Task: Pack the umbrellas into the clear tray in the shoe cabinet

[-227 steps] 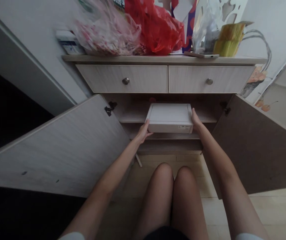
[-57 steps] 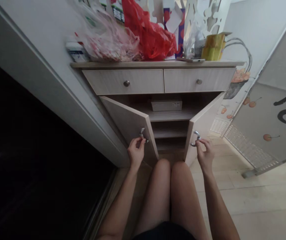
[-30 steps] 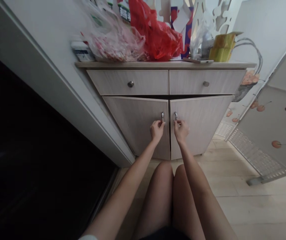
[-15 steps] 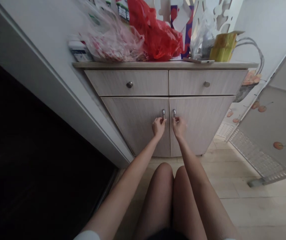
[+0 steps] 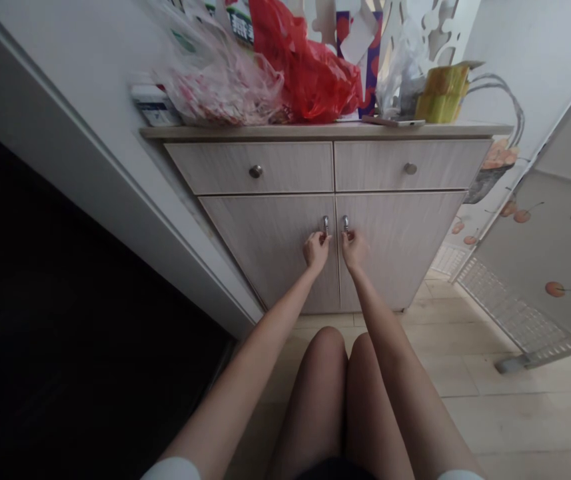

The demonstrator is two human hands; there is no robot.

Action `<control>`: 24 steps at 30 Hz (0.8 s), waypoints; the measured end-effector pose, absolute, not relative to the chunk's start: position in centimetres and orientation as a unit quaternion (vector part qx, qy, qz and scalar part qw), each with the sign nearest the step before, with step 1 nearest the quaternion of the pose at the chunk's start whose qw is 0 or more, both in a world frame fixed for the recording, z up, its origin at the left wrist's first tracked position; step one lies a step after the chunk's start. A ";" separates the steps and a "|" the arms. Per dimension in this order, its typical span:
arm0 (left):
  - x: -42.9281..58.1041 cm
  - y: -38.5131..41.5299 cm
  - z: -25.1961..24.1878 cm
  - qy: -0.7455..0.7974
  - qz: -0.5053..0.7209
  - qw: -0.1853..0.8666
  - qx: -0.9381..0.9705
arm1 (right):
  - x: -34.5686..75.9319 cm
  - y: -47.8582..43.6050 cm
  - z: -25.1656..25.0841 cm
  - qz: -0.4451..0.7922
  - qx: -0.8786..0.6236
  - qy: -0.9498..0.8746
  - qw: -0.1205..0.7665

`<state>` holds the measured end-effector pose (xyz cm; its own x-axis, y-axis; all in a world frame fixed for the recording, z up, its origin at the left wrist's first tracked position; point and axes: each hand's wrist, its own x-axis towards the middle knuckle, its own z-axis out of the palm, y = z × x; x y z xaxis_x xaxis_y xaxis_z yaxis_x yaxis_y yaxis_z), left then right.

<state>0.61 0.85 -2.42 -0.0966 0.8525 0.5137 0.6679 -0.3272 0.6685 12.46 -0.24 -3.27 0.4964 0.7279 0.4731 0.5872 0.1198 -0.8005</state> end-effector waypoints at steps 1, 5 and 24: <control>0.6 0.9 -2.4 0.572 0.469 0.099 0.666 | 12.4 -0.1 -3.3 0.063 -0.660 -0.496 0.561; 0.6 1.1 -2.2 0.570 0.463 0.100 0.671 | 12.3 0.1 -3.2 0.063 -0.659 -0.488 0.569; -2.4 -2.2 0.3 0.476 0.554 0.410 0.546 | 13.8 -4.4 -0.8 0.280 -0.472 -0.474 0.689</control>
